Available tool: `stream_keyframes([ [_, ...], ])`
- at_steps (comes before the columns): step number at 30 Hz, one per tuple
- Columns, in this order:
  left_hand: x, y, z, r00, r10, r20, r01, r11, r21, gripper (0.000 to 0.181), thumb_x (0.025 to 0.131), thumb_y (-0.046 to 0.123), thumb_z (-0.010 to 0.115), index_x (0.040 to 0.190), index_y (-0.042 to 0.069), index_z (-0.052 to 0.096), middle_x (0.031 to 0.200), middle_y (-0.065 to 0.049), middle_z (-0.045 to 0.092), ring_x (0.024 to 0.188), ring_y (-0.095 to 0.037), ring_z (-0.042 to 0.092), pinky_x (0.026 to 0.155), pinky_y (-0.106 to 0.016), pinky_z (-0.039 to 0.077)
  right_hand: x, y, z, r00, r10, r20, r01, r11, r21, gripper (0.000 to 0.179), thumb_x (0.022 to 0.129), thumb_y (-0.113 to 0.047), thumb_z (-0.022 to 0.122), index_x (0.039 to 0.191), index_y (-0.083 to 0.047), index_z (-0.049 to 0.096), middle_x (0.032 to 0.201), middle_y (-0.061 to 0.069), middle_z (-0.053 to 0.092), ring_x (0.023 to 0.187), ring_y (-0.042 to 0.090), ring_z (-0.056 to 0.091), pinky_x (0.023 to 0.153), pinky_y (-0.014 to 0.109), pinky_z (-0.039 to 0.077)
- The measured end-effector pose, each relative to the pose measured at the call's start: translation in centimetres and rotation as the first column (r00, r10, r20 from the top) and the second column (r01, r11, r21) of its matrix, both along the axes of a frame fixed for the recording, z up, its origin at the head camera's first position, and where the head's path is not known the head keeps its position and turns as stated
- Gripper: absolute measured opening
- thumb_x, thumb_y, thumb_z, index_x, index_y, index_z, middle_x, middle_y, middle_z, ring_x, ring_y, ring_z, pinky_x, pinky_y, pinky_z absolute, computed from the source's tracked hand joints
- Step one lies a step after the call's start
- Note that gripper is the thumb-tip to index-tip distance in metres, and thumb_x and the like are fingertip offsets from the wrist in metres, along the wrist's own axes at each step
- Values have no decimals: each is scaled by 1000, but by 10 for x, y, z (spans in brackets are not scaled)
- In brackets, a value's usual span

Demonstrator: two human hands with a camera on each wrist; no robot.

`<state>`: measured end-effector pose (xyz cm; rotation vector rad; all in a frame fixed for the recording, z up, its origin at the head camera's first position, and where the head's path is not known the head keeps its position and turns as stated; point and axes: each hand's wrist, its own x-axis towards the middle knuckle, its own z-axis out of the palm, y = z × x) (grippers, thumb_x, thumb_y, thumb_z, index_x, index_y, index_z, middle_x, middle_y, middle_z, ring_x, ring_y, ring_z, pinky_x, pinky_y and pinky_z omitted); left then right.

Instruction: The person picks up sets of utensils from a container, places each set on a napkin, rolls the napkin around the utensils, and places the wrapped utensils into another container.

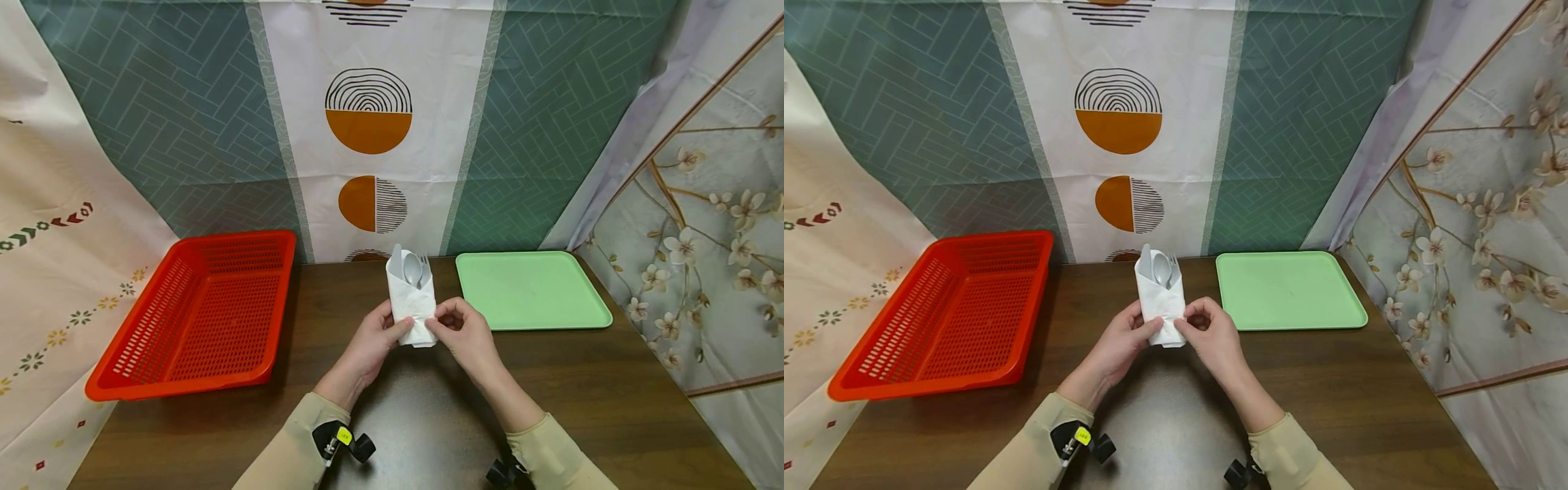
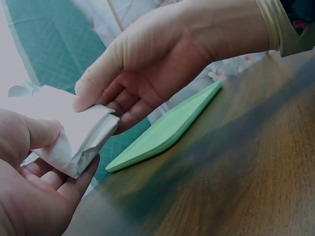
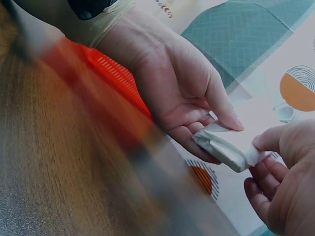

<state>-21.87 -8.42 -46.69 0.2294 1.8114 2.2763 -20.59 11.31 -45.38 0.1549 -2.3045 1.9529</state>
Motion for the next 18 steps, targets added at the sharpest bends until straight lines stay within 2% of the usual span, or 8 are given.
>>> stream_keyframes([
  [9,-1,0,-1,1000,-10,1,10,1000,17,40,110,2,63,149,-5,55,132,-21,74,107,-16,73,90,-30,60,0,-2,-1,1000,-2,-6,2,1000,-31,22,93,5,84,105,1,66,99,11,72,91,20,66,79,22,54],
  [18,-1,0,-4,999,45,-9,-45,999,-10,37,108,2,67,144,-4,61,123,-19,78,100,-17,75,85,-30,61,1,-5,-1,1000,-6,12,7,999,-32,25,92,5,83,108,-1,65,98,10,73,89,20,65,78,23,52],
])
